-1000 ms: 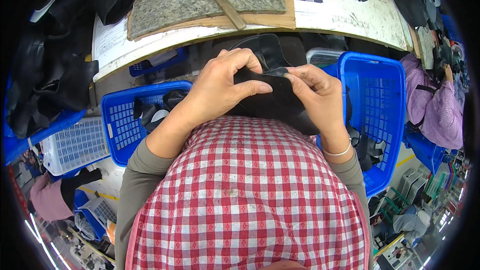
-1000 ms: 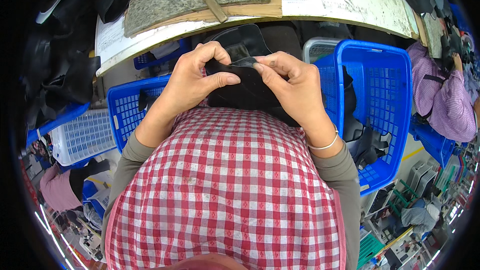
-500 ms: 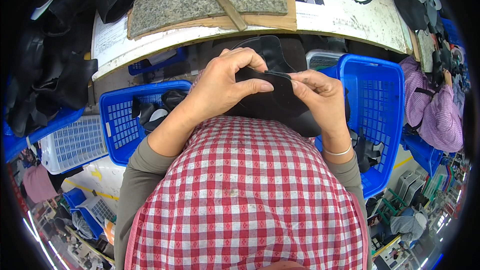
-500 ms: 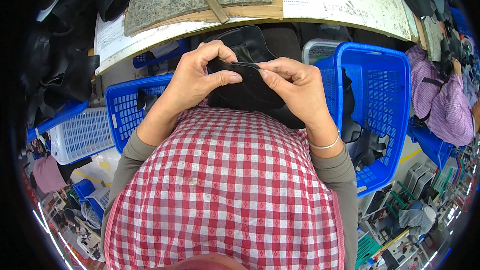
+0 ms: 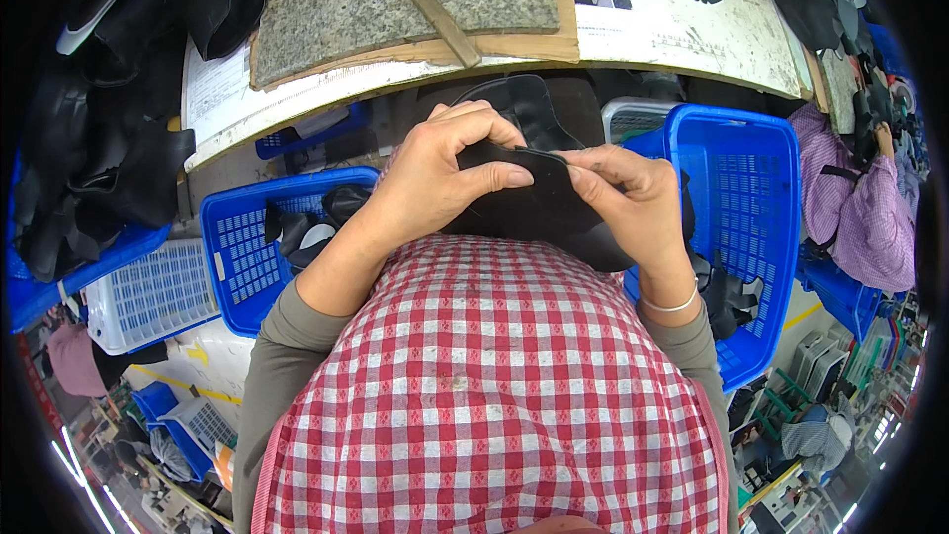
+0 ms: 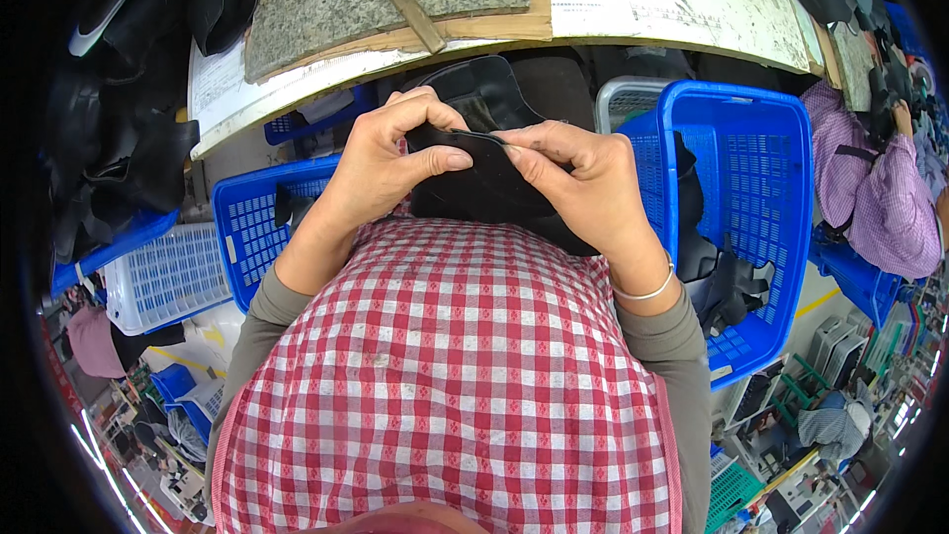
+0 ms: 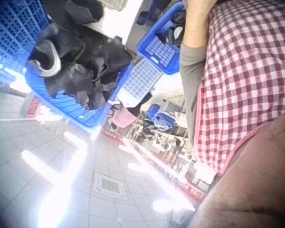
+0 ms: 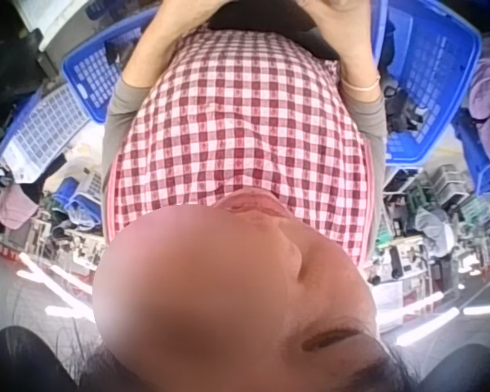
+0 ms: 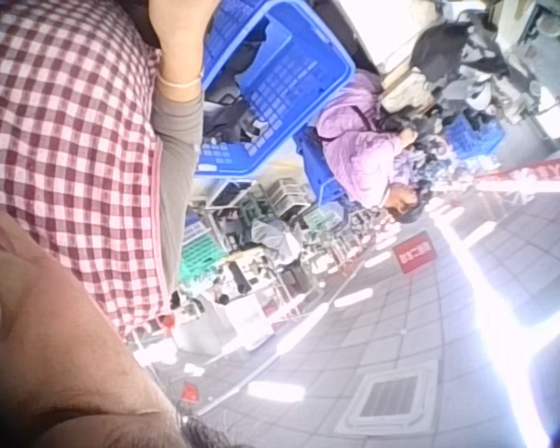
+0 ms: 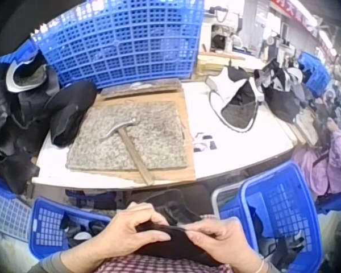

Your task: The person repeatedly picks black shoe uppers from a blue basket, places them on a work mat, and uses a hammer to tap the edges. They also handle white shoe uppers, using a pen to mark them. Finished pieces are placed into a blue basket.

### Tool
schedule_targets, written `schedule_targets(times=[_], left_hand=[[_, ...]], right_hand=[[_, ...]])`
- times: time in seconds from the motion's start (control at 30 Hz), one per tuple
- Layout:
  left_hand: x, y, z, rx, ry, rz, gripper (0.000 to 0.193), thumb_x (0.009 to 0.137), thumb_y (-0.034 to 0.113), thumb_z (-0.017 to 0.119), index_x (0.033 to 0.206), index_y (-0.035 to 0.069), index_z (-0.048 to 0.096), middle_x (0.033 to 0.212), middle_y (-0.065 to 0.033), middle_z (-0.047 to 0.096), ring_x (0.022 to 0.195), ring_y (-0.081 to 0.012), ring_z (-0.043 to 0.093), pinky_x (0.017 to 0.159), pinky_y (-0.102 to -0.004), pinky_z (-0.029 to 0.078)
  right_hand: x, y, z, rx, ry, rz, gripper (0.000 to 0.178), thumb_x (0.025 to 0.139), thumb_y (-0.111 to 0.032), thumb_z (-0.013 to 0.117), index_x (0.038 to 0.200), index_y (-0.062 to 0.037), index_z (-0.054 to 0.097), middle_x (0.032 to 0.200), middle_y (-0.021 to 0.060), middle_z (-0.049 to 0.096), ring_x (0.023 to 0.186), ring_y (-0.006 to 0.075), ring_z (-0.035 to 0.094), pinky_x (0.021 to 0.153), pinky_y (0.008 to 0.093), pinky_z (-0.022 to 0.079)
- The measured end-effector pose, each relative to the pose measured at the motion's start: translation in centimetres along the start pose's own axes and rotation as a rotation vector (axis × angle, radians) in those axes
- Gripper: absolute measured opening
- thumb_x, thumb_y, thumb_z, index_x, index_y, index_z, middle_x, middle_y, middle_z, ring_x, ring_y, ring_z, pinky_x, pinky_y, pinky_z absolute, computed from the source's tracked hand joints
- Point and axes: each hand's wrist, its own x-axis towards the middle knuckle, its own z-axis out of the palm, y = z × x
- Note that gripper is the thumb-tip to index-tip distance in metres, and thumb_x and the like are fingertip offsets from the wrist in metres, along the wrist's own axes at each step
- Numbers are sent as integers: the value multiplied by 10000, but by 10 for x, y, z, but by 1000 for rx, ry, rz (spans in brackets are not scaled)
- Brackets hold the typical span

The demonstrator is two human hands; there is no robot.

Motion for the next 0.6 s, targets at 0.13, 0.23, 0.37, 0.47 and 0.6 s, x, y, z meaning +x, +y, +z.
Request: schedule_targets(times=[0.13, 0.23, 0.37, 0.47, 0.6], left_hand=[[0, 0, 0, -2, 2, 8, 232, 802, 182, 865, 938, 51, 729, 874, -11, 645, 875, -142, 573, 892, -310, 388], [0, 0, 0, -5, 5, -1, 234, 802, 184, 866, 939, 52, 731, 875, -12, 646, 875, -144, 575, 891, -314, 393], [-1, -1, 1, -4, 6, 6, 235, 805, 189, 865, 941, 52, 733, 875, -12, 645, 876, -144, 577, 890, -314, 396], [-1, -1, 1, -5, 1, 8, 234, 807, 194, 865, 938, 52, 733, 875, -12, 644, 877, -144, 576, 887, -312, 395], [-1, -1, 0, -6, -6, 6, 229, 808, 198, 865, 927, 52, 735, 869, -9, 639, 872, -143, 565, 875, -312, 392]], right_hand=[[-1, -4, 2, -72, 30, -69, 165, 934, -76, 751, 1088, -47, 802, 804, 22, 733, 669, 44, 604, 577, 200, 442], [-1, -7, 2, -158, 58, -124, 170, 925, -65, 751, 1085, -58, 806, 771, 19, 721, 640, 44, 598, 555, 205, 434], [-1, -11, -1, -223, 56, -122, 161, 912, -62, 757, 1066, -44, 802, 828, 70, 757, 655, 74, 651, 563, 225, 482], [0, -11, -2, -192, 29, -82, 158, 909, -62, 758, 1058, -34, 800, 844, 88, 772, 657, 82, 668, 566, 232, 502], [2, -10, -2, -169, -3, -72, 160, 910, -61, 755, 1061, -36, 801, 820, 75, 764, 646, 71, 649, 562, 224, 491]])
